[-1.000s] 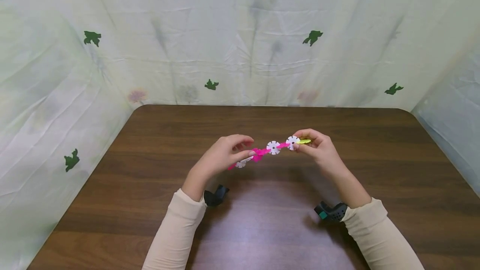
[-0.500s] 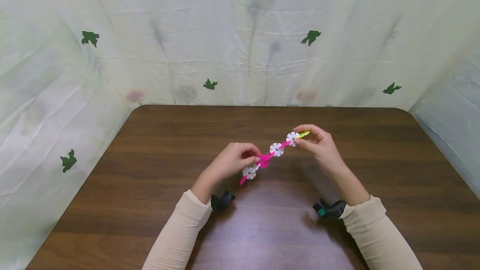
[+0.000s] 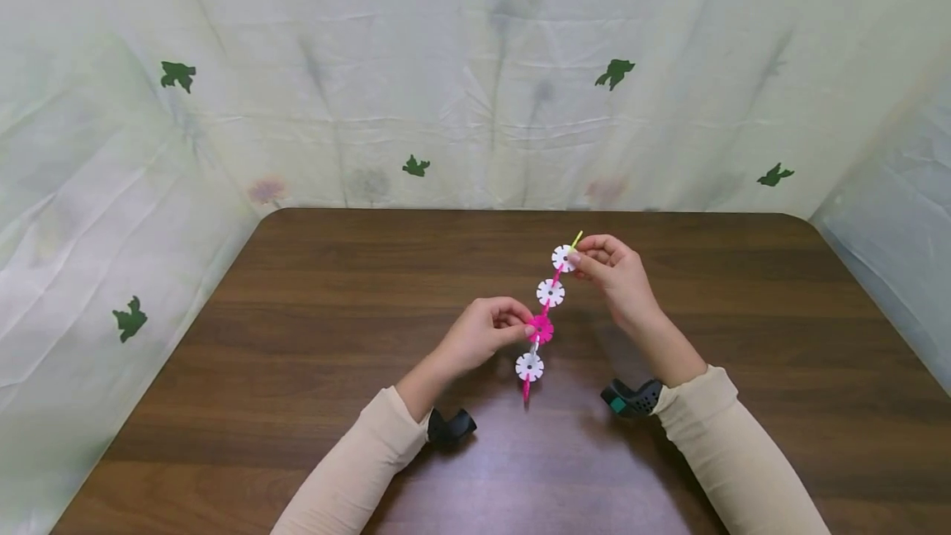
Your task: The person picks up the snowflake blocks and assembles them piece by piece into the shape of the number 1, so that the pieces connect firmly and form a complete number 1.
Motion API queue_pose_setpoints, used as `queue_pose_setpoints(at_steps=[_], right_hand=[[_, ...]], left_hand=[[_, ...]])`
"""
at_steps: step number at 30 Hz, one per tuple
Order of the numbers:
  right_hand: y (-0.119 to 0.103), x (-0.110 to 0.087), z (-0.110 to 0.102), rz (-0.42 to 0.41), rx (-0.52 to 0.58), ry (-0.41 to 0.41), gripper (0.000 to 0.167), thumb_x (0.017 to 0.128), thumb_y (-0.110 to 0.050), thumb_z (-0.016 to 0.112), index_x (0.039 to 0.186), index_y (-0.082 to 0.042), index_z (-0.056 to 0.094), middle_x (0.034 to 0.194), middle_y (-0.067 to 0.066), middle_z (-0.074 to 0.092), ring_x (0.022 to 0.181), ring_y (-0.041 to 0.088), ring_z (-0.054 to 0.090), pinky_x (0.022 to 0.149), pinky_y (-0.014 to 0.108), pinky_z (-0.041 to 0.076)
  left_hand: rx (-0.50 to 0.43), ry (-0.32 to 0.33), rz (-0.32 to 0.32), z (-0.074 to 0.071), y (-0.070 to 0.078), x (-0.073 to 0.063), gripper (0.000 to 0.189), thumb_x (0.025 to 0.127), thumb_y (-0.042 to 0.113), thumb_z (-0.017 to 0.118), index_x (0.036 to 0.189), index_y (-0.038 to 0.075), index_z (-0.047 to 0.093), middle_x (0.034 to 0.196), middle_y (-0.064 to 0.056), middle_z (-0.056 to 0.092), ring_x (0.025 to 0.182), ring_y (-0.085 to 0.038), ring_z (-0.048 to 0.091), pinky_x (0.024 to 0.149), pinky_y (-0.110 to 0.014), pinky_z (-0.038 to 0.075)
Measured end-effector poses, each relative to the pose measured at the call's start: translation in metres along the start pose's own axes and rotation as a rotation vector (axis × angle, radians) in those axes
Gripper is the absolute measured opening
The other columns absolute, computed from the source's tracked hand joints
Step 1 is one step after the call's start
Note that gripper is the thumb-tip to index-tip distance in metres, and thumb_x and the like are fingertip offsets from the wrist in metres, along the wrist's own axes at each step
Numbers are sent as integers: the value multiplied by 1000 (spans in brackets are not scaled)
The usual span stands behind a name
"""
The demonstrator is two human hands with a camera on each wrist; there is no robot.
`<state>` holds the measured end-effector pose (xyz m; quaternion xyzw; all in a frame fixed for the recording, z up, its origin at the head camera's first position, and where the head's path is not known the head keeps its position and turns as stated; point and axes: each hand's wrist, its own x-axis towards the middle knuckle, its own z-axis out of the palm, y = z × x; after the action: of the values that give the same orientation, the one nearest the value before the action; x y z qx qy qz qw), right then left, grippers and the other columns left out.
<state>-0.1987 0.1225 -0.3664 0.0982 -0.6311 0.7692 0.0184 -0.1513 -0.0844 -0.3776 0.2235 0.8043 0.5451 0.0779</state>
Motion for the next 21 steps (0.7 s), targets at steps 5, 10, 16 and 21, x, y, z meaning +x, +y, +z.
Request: queue_pose_setpoints(at_steps=[5,10,16,21], right_hand=[[9,5,0,-9,-102,-38,20,82,-6,64,99,4,56,77,1,61,69,12,57,69,28,50],[20,8,1,-2,-157,-52,23,83,-4,63,101,9,54,76,-1,61,69,12,57,67,28,49],[34,11,2,54,-191,-102,23,83,0,61,102,12,53,74,-1,60,68,9,57,65,27,47],[44,13,-1,136,-261,-109,22,85,-3,60,102,9,54,75,1,60,67,12,57,62,28,45]], left_hand=[[-44,9,-47,11,-6,0,11,80,3,65,88,-4,64,74,-13,63,63,-8,53,59,-21,41],[-89,16,-98,20,-16,2,9,78,3,65,86,-2,64,69,-5,63,61,-7,53,56,-21,41],[-134,-31,-154,28,-20,0,10,77,0,64,85,-4,61,66,-7,62,57,-9,53,53,-22,42],[-145,-54,-186,31,-23,1,11,78,0,64,87,-6,60,67,-9,63,57,-11,54,54,-23,46]])
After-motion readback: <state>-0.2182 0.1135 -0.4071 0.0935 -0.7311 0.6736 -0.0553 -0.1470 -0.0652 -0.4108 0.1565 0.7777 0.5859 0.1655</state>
